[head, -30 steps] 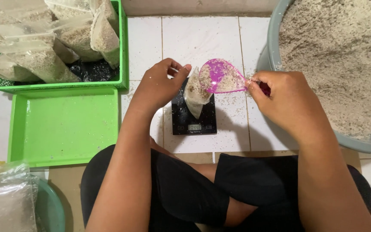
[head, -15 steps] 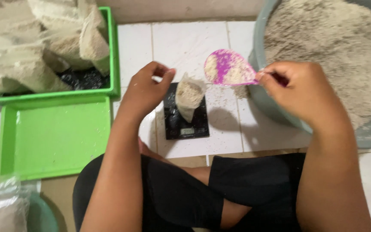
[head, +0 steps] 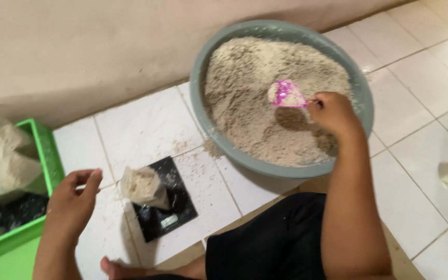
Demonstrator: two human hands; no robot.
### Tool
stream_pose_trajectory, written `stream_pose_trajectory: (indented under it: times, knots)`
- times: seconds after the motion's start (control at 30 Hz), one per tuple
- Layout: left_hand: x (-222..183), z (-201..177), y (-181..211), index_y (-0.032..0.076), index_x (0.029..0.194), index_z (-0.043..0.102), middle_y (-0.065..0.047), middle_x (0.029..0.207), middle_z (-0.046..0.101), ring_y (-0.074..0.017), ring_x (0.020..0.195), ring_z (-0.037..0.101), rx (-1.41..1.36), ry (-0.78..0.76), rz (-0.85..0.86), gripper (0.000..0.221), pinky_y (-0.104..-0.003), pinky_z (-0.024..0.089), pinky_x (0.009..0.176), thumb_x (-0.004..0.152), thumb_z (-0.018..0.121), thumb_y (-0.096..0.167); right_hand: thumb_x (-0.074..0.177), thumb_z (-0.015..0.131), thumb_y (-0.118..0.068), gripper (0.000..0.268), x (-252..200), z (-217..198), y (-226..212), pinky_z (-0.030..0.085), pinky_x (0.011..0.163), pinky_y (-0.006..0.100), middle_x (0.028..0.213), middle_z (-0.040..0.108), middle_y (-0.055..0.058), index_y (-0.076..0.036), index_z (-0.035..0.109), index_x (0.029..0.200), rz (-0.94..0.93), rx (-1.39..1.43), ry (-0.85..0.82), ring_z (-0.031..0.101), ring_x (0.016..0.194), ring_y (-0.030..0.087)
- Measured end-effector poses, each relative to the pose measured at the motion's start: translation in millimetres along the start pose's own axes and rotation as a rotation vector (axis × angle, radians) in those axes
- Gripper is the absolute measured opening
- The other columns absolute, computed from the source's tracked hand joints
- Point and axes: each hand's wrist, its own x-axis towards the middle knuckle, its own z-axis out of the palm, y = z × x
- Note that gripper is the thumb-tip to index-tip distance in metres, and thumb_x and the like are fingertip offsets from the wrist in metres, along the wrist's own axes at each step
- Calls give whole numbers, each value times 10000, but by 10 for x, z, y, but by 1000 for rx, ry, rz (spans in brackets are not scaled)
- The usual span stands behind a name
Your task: Scooping granular material into small plastic bags and weighing them on a digital scale.
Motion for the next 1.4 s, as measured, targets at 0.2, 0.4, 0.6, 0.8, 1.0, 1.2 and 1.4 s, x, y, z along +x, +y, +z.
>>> stream_pose_trajectory:
  times: [0.2, 0.4, 0.6, 0.8, 1.0, 1.2, 1.4]
  knots:
    - [40, 52, -2, -24, 1146, 666, -176, 1095, 683, -277, 973, 654, -12, -5, -7, 343, -404, 492, 766, 998, 598, 278, 985, 590, -94, 137, -195, -139, -391, 517, 621, 387, 858, 691, 137, -101, 712, 1045, 151, -176, -21, 628, 648, 222]
    - [101, 67, -208, 4, 1114, 675, -143, 1055, 688, -262, 882, 639, -33, 47, 132, 329, -367, 502, 780, 946, 613, 279, 885, 613, 6, 272, -55, -5, 6, 508, 609, 411, 915, 690, 200, 27, 712, 1137, -378, -75, 255, 635, 692, 308]
    - [62, 57, -122, 56, 1076, 664, -95, 1099, 690, -213, 982, 642, -126, 127, 100, 367, -338, 524, 805, 909, 620, 379, 1040, 720, 78, 218, -426, 71, -464, 468, 544, 307, 871, 690, 159, 139, 762, 1245, -708, -172, 285, 580, 639, 203]
    - [-43, 15, 23, 92, 1105, 651, -102, 1108, 689, -224, 1008, 671, -68, -20, 29, 455, -367, 548, 828, 904, 549, 488, 968, 682, 90, 218, -1001, 194, -1452, 370, 382, 233, 795, 676, 185, 72, 735, 1179, -772, -44, -12, 516, 512, 169]
    - [-14, 117, 79, 120, 1193, 618, -94, 1160, 664, -247, 1028, 667, -10, -130, 15, 524, -385, 543, 840, 879, 533, 531, 914, 727, 5, 141, -1547, 283, -1998, 372, 444, 320, 897, 716, 92, 13, 772, 1048, -947, -200, 53, 543, 533, 205]
    - [-19, 163, 71, 77, 1181, 642, -101, 1031, 741, -231, 879, 723, 68, -284, 39, 635, -360, 558, 806, 794, 621, 579, 949, 707, -42, 65, -1581, 442, -2188, 458, 399, 228, 790, 716, 46, -74, 763, 953, -1050, -483, 50, 588, 480, 129]
    - [-57, 256, 77, 154, 853, 714, -22, 770, 708, -164, 700, 652, 143, -309, 18, 287, -303, 521, 677, 900, 605, 415, 899, 621, 1, 129, -1742, 588, -2491, 477, 339, 276, 737, 684, 105, -50, 726, 844, -973, -764, 15, 586, 396, 169]
